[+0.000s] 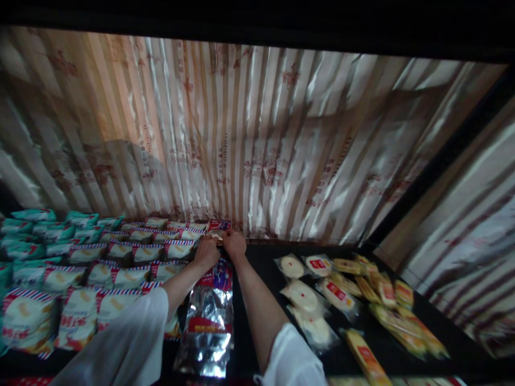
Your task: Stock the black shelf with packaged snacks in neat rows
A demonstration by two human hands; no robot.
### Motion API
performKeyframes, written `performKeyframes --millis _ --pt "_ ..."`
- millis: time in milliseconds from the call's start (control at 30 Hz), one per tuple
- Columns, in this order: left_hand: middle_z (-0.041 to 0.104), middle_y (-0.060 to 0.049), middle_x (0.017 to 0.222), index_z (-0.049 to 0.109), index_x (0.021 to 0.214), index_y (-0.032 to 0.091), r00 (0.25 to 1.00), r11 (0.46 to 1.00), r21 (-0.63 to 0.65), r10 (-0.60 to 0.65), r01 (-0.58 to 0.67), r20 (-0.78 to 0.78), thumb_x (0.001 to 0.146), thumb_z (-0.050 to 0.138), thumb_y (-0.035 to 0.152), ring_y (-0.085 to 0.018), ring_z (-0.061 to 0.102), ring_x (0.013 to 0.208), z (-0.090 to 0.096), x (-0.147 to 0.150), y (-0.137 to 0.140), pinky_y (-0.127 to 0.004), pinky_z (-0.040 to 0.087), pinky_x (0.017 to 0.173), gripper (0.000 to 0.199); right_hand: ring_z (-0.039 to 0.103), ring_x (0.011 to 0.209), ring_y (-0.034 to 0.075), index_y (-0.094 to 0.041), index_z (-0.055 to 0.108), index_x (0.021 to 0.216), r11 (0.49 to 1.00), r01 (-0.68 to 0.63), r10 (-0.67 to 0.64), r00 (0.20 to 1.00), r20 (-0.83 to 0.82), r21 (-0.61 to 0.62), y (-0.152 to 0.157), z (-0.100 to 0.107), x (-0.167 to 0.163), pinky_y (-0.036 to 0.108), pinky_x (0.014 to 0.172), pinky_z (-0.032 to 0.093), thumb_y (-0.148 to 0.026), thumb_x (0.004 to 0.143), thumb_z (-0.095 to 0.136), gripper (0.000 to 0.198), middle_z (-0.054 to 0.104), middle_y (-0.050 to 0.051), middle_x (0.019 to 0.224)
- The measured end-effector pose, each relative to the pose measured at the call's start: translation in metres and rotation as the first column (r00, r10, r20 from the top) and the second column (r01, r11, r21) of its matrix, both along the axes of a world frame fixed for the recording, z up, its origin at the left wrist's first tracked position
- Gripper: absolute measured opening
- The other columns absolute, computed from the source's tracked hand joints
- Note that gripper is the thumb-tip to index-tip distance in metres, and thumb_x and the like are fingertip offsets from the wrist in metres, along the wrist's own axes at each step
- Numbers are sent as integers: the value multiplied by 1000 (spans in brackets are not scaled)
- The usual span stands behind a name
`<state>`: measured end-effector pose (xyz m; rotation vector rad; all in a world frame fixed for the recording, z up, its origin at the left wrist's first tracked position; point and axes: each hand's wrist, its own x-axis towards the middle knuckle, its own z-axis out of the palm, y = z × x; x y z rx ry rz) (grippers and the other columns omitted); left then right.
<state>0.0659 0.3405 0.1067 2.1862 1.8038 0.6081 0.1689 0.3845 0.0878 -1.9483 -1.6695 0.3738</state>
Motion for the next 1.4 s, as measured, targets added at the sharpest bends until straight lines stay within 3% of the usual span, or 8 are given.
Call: performKeyframes --millis 467,733,1100,1233,1400 --pt "62 -18 112 64 101 6 1000 999 -47 24 -24 -12 77 42 9 -23 54 109 1 -1 2 -33 36 99 33 64 95 21 -20 68 103 999 -31 30 996 82 10 1 -3 -1 27 83 45 -34 86 45 32 70 8 102" --pt "64 -17 108 65 98 8 999 999 -28 28 -27 47 73 45 6 -23 57 107 8 -2 -16 -30 40 95 32 64 94 17 -18 69 101 996 -46 41 997 69 71 -22 3 1 22 80 45 -26 85 46 29 70 7 101" --pt "63 -13 112 57 113 12 983 999 32 4 -10 184 79 40 9 -21 57 107 22 3 -117 -31 42 94 37 62 96 17 -18 68 99 992 -79 75 996 45 94 -110 25 -4 25 83 45 -18 84 45 28 68 6 104" --pt "63 -12 112 58 110 11 961 998 55 4 -20 276 79 40 8 -20 56 108 10 -10 -163 -32 42 96 36 59 100 18 -16 69 92 958 -176 177 984 14 228 -157 15 -8 29 89 43 -15 82 47 25 66 9 107" --pt "64 -10 107 57 108 15 885 998 8 52 -63 463 78 41 6 -19 59 101 -19 -25 -227 -33 44 93 35 56 104 21 -16 69 91 920 -235 260 965 -42 314 -223 -12 -24 36 93 43 -18 83 44 27 63 11 111"
